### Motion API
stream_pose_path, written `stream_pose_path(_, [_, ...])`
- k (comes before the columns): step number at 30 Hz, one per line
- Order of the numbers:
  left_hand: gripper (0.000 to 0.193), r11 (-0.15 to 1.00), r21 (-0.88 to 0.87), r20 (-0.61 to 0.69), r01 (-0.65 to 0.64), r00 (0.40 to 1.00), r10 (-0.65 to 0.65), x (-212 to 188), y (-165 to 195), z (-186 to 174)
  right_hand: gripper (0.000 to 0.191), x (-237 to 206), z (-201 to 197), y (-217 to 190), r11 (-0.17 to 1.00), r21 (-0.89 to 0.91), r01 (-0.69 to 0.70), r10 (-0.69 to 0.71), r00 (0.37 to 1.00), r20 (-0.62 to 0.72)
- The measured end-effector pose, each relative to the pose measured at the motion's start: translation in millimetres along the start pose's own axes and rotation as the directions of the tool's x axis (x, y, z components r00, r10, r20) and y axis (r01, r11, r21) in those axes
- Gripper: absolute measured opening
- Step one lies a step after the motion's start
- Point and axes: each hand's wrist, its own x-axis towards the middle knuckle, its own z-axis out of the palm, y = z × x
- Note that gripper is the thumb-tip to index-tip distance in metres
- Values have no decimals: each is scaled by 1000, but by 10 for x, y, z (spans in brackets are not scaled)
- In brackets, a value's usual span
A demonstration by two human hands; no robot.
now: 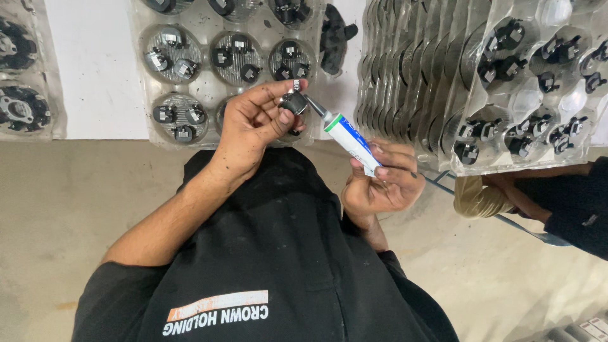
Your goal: The person holds a small black component in one hand and a white adhesive tube in the other, squeezing adhesive onto each component. They place the treated component back into a plastic tray, pick the next one, and repeat the process for many components, occasionally wiping the tube nozzle with a gray cloth.
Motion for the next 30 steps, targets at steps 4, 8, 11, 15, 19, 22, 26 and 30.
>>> stream_pose_path(4, [40, 1000, -11, 13, 17, 1000, -17, 1, -29, -10, 46, 22, -11, -29, 999, -34, -6, 9, 997, 81])
stream_pose_path(8, [41, 998, -48, 25, 36, 999, -35, 6, -26, -8, 46, 50, -12, -35, 998, -62, -27, 34, 993, 111])
stream_pose_path(11, [41, 998, -23, 29, 50, 998, -49, 9, -18, -16, 45, 60, -6, -29, 998, -59, -31, 37, 993, 109])
stream_pose_path(15, [42, 998, -32, 53, 46, 998, -44, 22, -25, -36, 45, 64, 1, -17, 998, -40, -38, 42, 993, 107])
stream_pose_path(19, [42, 993, -91, 76, 78, 995, -71, 44, -28, -34, 47, 79, -15, -4, 998, -23, -61, 64, 992, 111])
stream_pose_path(22, [43, 983, -148, 100, 109, 990, -95, 53, -10, -19, 47, 93, -41, 3, 997, -10, -79, 80, 990, 115])
stream_pose_path(26, [42, 970, -181, 92, 160, 985, -145, 85, -31, -9, 46, 97, -67, 23, 993, 17, -119, 116, 986, 119])
stream_pose_path(30, [37, 998, -49, -35, 43, 998, -45, 243, -117, -177, 42, 60, -68, 74, 978, 24, -205, 204, 978, 38])
